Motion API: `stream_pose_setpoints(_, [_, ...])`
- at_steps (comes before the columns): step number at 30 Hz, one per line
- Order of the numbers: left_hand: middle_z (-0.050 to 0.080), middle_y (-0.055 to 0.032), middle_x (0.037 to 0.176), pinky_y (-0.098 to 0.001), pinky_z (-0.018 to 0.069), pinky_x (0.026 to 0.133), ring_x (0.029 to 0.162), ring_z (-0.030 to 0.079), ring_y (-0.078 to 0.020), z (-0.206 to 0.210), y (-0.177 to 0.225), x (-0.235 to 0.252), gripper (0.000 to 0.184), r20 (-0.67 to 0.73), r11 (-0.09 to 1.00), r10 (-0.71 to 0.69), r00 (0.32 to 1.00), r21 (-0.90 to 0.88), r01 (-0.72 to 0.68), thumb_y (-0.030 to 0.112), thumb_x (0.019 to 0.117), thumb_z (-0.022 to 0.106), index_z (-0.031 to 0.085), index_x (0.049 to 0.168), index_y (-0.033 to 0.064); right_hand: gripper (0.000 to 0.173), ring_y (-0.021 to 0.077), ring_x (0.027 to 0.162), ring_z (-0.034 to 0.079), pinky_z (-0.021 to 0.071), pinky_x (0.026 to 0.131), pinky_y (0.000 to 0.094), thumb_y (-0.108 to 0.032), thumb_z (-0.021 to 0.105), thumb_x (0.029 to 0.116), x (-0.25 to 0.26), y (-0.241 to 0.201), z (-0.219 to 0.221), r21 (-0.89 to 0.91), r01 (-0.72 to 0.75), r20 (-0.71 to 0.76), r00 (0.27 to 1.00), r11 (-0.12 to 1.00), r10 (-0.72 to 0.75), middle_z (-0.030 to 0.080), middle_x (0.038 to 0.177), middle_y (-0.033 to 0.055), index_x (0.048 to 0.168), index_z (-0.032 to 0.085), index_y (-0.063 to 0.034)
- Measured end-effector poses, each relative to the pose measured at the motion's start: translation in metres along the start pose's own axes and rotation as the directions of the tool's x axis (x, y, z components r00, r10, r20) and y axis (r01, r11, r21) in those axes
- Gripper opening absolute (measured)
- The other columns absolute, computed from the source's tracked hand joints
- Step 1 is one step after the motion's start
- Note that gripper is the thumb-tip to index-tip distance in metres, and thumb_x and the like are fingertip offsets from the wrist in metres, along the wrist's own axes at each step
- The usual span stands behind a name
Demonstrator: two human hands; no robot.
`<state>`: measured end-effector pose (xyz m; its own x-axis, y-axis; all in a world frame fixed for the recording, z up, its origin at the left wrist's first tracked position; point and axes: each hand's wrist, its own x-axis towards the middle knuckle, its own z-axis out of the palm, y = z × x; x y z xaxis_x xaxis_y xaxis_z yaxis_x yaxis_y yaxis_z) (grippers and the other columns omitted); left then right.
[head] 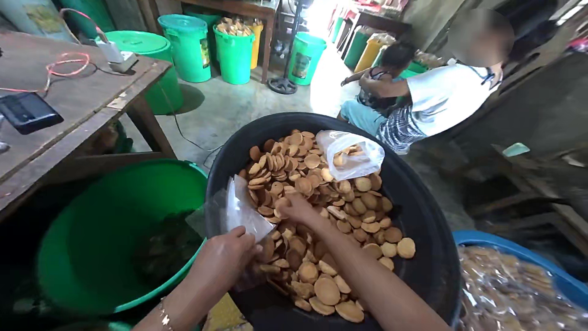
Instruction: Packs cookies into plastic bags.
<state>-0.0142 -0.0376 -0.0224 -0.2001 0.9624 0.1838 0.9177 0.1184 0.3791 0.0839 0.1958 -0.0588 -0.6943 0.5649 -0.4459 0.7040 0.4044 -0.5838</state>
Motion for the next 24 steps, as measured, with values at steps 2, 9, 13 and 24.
stream_pose_setpoints(2, [0.062,-0.016,0.075,-0.0473,0.0548,0.058,0.066,0.066,-0.0315,0.001,-0.006,0.005,0.034,-0.057,0.99,-0.042,0.997,-0.135,0.034,0.023,0.1009,0.059,0.067,0.079,-0.0021,0.053,0.0419,0.133,0.052,0.0407,0.111,0.0561,-0.027,0.06,0.1024,-0.007,-0.003,0.006,-0.13,0.001,-0.005,1.0,0.991,-0.001,0.053,0.142,0.0298,0.145,0.05,0.0035])
stream_pose_setpoints(9, [0.057,-0.006,0.079,-0.0248,0.0477,0.066,0.07,0.056,-0.0099,0.0,-0.007,0.014,0.036,-0.086,0.872,-0.204,0.975,-0.469,0.141,0.023,0.1052,0.047,0.067,0.086,-0.0002,0.054,0.0453,0.139,0.044,0.0363,0.115,0.0557,-0.025,0.063,0.1005,0.004,0.019,0.013,-0.04,0.075,0.061,0.996,0.996,-0.072,0.044,0.147,0.0345,0.139,0.052,0.0099])
stream_pose_setpoints(13, [0.066,-0.0149,0.096,-0.0272,0.053,0.073,0.081,0.063,-0.0158,0.013,0.003,0.027,0.027,-0.176,0.916,-0.057,0.983,-0.401,-0.018,0.016,0.1015,0.052,0.071,0.096,-0.0021,0.053,0.0405,0.134,0.05,0.0439,0.11,0.0507,-0.022,0.064,0.1001,-0.014,-0.003,0.015,-0.104,0.053,-0.008,0.999,0.993,-0.054,0.041,0.151,0.0291,0.145,0.05,0.0016])
stream_pose_setpoints(24, [0.061,-0.0108,0.075,-0.0329,0.0546,0.063,0.066,0.062,-0.0169,0.021,0.007,0.037,0.013,-0.16,0.896,-0.209,0.965,-0.426,0.124,0.006,0.095,0.062,0.064,0.088,-0.0049,0.049,0.0414,0.129,0.056,0.0422,0.109,0.0571,-0.023,0.061,0.1019,-0.013,0.073,-0.02,-0.01,-0.129,-0.017,0.991,0.992,0.129,0.057,0.137,0.0296,0.142,0.049,0.0039])
